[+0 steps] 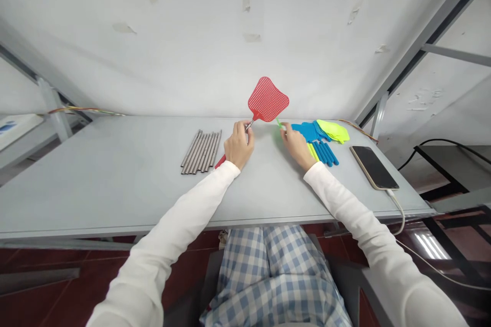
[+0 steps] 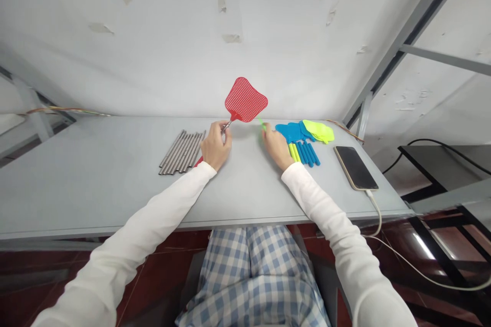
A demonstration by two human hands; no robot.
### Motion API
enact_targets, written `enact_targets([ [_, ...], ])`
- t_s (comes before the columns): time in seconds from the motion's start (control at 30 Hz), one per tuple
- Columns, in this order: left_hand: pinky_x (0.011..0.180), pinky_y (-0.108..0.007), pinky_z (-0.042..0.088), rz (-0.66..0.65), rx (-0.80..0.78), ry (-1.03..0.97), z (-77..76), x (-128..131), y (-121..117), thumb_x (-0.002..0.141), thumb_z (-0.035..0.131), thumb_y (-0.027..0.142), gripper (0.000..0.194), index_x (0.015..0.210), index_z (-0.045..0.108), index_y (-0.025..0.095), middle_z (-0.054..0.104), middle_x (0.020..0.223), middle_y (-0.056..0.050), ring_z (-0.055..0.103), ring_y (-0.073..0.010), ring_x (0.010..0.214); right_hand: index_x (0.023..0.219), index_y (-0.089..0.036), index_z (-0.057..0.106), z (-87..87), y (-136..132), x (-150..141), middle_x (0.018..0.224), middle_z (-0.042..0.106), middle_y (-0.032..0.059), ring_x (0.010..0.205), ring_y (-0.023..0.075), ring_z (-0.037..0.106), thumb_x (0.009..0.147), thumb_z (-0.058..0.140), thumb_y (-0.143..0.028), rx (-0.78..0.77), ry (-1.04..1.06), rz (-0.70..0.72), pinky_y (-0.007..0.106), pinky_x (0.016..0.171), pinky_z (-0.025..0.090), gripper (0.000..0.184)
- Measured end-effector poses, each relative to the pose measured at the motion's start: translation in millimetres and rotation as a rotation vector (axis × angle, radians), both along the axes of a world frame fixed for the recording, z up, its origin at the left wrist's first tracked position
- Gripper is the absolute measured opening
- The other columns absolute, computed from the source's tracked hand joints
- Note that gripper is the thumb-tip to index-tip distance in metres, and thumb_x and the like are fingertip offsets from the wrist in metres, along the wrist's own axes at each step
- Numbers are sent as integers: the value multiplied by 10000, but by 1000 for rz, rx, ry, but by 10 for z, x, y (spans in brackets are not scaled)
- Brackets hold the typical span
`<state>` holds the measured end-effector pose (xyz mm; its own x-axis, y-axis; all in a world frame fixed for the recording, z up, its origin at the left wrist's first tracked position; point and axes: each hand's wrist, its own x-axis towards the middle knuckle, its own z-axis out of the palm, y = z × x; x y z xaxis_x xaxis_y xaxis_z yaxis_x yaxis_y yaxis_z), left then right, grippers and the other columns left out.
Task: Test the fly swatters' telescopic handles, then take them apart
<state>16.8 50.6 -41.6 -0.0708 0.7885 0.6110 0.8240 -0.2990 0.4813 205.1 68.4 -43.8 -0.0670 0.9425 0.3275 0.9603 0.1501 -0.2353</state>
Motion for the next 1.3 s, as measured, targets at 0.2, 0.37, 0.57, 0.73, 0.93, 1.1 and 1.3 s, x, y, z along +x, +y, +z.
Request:
enact_targets([
  [0.2, 656, -250, 398, -22, -47, 73, 47, 30, -69, 953, 349, 296, 353, 1262, 505, 223, 612, 1143, -80, 613, -183, 972, 1337, -35, 397, -19, 124, 203, 844, 658, 165, 866, 273, 613, 939, 308, -202, 158, 75, -239, 377, 802, 410, 441],
  [0.37, 568, -253, 336, -30, -104, 150, 55, 63, -104, 980, 308, 424, 377, 1232, 543, 270, 628, 1027, -35, 624, -157, 856, 1166, -43, 539, 1, 122, 270, 804, 642, 179, 911, 297, 566, 868, 324, -119, 195, 15, -250, 458, 882, 351, 376],
  [0.57, 538, -264, 317, -27, -117, 282, 49, 128, -134, 1000, 222, 430, 425, 1245, 528, 266, 615, 1081, -50, 621, -161, 831, 910, -203, 524, 66, -17, 42, 888, 614, 73, 794, 190, 551, 869, 343, -363, 108, 834, 160, 330, 744, 433, 245],
  [0.73, 555, -265, 353, -76, -163, 382, 38, 205, -160, 1011, 147, 357, 441, 1210, 515, 215, 616, 1090, -80, 636, -165, 819, 842, -236, 495, 252, -147, -92, 865, 630, 41, 783, 175, 602, 829, 323, -545, -42, 1477, 396, 284, 635, 464, 353],
  [0.93, 556, -258, 336, -85, -228, 416, 93, 215, -149, 1007, 161, 372, 422, 1148, 516, 190, 660, 978, -96, 651, -181, 756, 973, -245, 534, 443, -208, -54, 920, 665, 34, 839, 164, 639, 799, 382, -740, -5, 1482, 246, 263, 671, 493, 546],
  [1.1, 598, -257, 351, -176, -275, 317, 173, 144, -120, 1005, 192, 364, 375, 1110, 510, 195, 676, 834, -84, 648, -198, 725, 958, -242, 524, 376, -92, 5, 955, 679, 37, 878, 168, 641, 834, 422, -669, -33, 1475, 250, 294, 720, 506, 456],
  [1.3, 599, -256, 335, -384, -301, 251, 158, 284, -268, 996, 237, 391, 347, 1087, 524, 219, 642, 744, -41, 621, -202, 669, 781, -232, 486, 208, 97, 43, 775, 642, 32, 798, 163, 614, 909, 402, -551, -199, 1666, 104, 301, 735, 524, 354],
])
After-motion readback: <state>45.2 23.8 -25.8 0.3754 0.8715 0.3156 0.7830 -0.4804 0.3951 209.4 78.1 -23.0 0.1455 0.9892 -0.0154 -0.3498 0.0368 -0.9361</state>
